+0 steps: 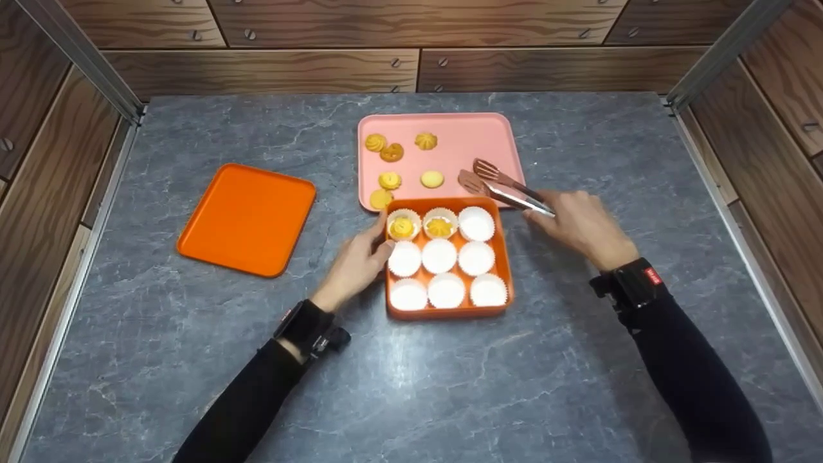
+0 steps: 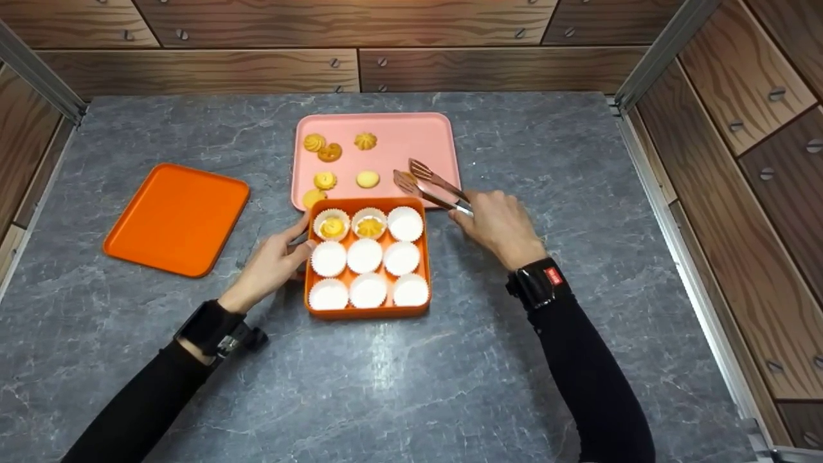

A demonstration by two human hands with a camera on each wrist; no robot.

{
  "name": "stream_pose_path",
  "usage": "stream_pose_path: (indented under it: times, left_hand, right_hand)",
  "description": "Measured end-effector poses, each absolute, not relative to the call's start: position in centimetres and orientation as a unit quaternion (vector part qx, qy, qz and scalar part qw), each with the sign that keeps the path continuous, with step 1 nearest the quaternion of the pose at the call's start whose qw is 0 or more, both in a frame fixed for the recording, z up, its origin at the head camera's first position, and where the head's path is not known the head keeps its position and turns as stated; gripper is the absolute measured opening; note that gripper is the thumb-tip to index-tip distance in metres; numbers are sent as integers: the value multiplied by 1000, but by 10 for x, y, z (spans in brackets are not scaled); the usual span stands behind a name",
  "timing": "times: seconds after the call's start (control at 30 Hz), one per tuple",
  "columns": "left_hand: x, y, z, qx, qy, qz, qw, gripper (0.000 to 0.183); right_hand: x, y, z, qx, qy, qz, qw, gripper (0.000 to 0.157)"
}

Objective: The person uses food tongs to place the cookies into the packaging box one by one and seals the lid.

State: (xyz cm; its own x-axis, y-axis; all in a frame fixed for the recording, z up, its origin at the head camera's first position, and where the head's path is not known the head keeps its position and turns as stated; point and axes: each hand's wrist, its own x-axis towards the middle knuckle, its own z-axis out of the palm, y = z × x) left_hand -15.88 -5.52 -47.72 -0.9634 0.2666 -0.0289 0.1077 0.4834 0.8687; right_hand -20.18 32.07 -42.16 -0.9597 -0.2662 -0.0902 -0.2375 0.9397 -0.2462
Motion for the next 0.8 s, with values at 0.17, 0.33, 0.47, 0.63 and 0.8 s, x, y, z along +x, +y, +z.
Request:
stream_pose_path:
  times: [0.17,0.33,0.47,0.63,0.8]
  left_hand:
    - [-158,-55,-476,109,858,497,79,61]
    - [-157,-55,-476,109,855,500,82,60]
    - [-158,-55,-476,108,856,498,83,61]
    - [-158,-55,-475,107,859,493,85,61]
    - [-159,-54,-476,109,858,495,87,60]
  right_hand:
    - [-204,318,-426,-117,986,-110,49,48]
    - [-202,315,-430,-107,987,-117,35,50]
    - [-198,314,-431,-104,986,-123,30,53]
    - [-197,314,-435,-107,987,-122,14,49]
    - [-197,315,-439,-111,986,-122,0,44]
